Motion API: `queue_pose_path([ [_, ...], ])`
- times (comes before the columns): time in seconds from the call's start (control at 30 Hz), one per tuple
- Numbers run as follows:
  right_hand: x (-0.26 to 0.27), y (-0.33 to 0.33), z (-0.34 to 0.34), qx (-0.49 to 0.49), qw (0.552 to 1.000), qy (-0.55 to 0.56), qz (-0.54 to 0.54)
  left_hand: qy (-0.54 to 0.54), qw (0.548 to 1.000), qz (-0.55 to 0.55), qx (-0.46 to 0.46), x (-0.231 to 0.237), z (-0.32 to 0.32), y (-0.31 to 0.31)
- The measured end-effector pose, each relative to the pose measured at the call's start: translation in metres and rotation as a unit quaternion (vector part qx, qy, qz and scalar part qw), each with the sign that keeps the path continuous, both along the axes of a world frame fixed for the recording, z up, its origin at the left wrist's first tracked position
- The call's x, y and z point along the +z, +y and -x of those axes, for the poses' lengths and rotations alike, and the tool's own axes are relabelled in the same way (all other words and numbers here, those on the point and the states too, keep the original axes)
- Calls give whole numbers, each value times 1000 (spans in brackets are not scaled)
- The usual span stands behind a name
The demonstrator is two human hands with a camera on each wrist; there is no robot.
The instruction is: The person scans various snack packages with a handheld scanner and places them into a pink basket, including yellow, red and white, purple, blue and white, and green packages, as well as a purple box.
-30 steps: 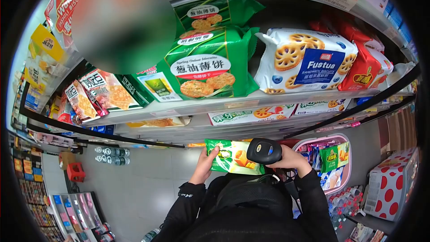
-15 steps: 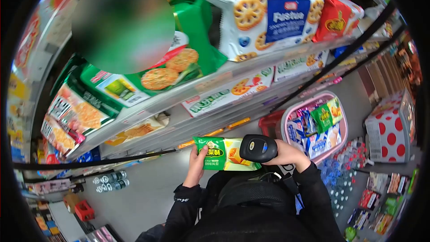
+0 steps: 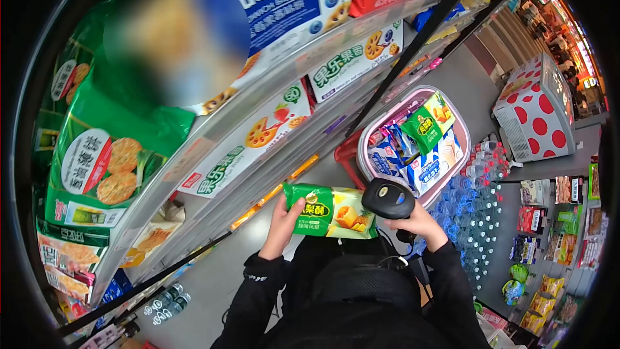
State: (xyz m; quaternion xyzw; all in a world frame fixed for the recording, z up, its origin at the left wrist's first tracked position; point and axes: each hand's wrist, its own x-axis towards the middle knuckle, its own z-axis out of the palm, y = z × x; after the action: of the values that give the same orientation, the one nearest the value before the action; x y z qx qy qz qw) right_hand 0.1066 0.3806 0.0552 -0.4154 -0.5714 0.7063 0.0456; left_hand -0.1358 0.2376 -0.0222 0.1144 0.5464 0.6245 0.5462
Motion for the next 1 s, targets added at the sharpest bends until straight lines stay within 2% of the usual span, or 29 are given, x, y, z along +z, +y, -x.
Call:
queue_pose_path([
  [0.03,0,-1,-6,-4,1000,0,1,16,1000,-11,-23,-1,-1,10],
  [0.1,-2,-3,-21,-109,993,30,32,13,999,-17,-41,-2,-6,30],
  [0.17,-8,-2,-40,-131,990,50,23,74,993,-50,-71,-4,-17,52],
  [0.23,-19,1,-60,-217,976,34,-3,62,993,-58,-78,0,-30,79],
  [0.3,-10,4,-66,-244,968,53,-20,144,969,-126,-153,5,-42,106],
  [0.33,-15,6,-77,-260,963,62,-15,146,969,-126,-155,5,-48,119],
  [0.4,-21,7,-95,-279,958,72,-9,57,961,-162,-218,6,-58,144],
  [0.43,-22,7,-101,-295,952,78,-10,58,960,-161,-221,5,-60,155],
  [0.47,-23,8,-107,-311,947,84,-12,89,949,-154,-261,2,-63,164],
  [0.5,-26,8,-113,-313,946,85,-11,120,935,-146,-300,-2,-66,174],
  [0.53,-29,7,-119,-309,947,82,-9,185,922,-185,-285,-11,-71,181],
  [0.57,-33,7,-125,-306,949,78,-6,184,922,-183,-288,-17,-74,186],
  [0.63,-43,7,-135,-310,947,82,-3,303,886,-190,-294,-29,-80,193],
  [0.67,-45,7,-137,-304,950,68,0,217,907,-172,-317,-36,-83,195],
  [0.7,-47,6,-138,-297,953,53,4,216,906,-173,-320,-43,-85,197],
  [0.77,-51,9,-141,-248,968,35,17,174,907,-80,-376,-48,-83,198],
  [0.8,-50,11,-140,-233,972,30,23,171,900,-86,-392,-50,-82,200],
  [0.9,-48,14,-132,-191,980,30,38,193,909,-64,-364,-64,-83,200],
  [0.93,-50,17,-131,-196,980,26,38,133,934,-76,-324,-60,-87,199],
  [1.0,-52,21,-132,-199,979,22,38,132,933,-75,-326,-55,-88,202],
])
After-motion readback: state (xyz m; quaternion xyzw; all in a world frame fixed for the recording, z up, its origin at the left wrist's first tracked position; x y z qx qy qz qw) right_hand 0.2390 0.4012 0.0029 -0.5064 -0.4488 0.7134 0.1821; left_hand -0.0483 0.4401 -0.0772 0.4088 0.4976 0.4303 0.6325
